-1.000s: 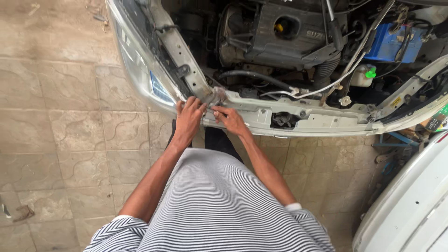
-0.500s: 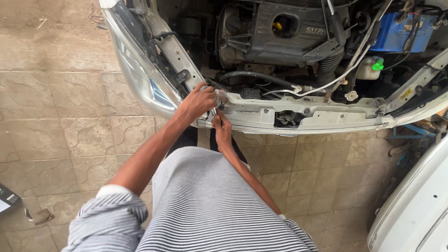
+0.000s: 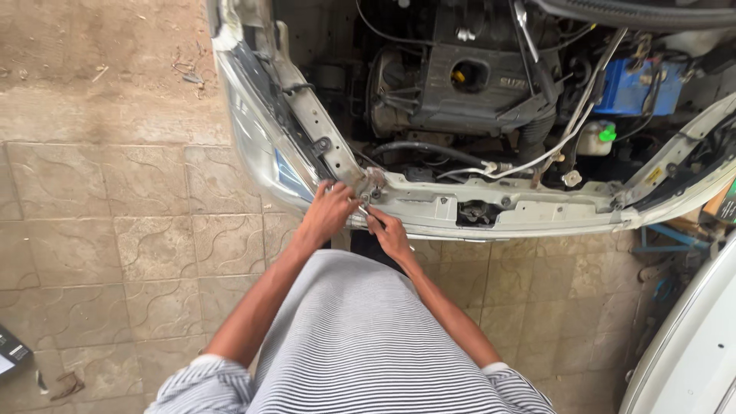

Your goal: The person uses a socket wrench to remove and replace components in a car engine bay, including working on the headlight housing and internal engine parts.

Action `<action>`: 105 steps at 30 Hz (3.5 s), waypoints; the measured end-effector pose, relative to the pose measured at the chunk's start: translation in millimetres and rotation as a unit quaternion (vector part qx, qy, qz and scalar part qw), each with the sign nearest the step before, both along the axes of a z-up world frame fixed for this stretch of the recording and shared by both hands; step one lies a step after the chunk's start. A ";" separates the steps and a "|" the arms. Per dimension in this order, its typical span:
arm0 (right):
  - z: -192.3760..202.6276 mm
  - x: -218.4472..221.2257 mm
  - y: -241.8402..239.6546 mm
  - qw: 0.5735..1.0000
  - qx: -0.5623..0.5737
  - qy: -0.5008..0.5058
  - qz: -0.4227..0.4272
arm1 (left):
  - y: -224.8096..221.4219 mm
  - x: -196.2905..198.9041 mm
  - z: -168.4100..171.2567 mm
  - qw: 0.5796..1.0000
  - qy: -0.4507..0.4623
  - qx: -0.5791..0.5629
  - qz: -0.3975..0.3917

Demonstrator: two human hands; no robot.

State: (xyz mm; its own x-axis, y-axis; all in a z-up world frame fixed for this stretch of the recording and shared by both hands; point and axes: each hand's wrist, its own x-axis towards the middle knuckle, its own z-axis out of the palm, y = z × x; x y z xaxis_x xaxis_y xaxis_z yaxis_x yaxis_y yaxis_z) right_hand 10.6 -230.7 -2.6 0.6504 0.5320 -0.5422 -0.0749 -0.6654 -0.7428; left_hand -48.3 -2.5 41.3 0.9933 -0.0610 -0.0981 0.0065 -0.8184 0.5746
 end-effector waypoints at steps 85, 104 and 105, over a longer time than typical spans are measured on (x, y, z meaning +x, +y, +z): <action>2.6 21.1 211.9 0.976 0.120 -0.053 -0.174 | 114.6 101.5 17.3 0.903 -0.034 -0.194 0.383; 2.0 25.8 215.3 0.977 0.105 -0.060 -0.176 | 123.1 105.6 1.3 0.880 -0.061 -0.221 0.416; 2.1 20.7 218.2 0.973 0.116 -0.089 -0.181 | 126.6 107.5 -0.5 0.887 -0.047 -0.215 0.405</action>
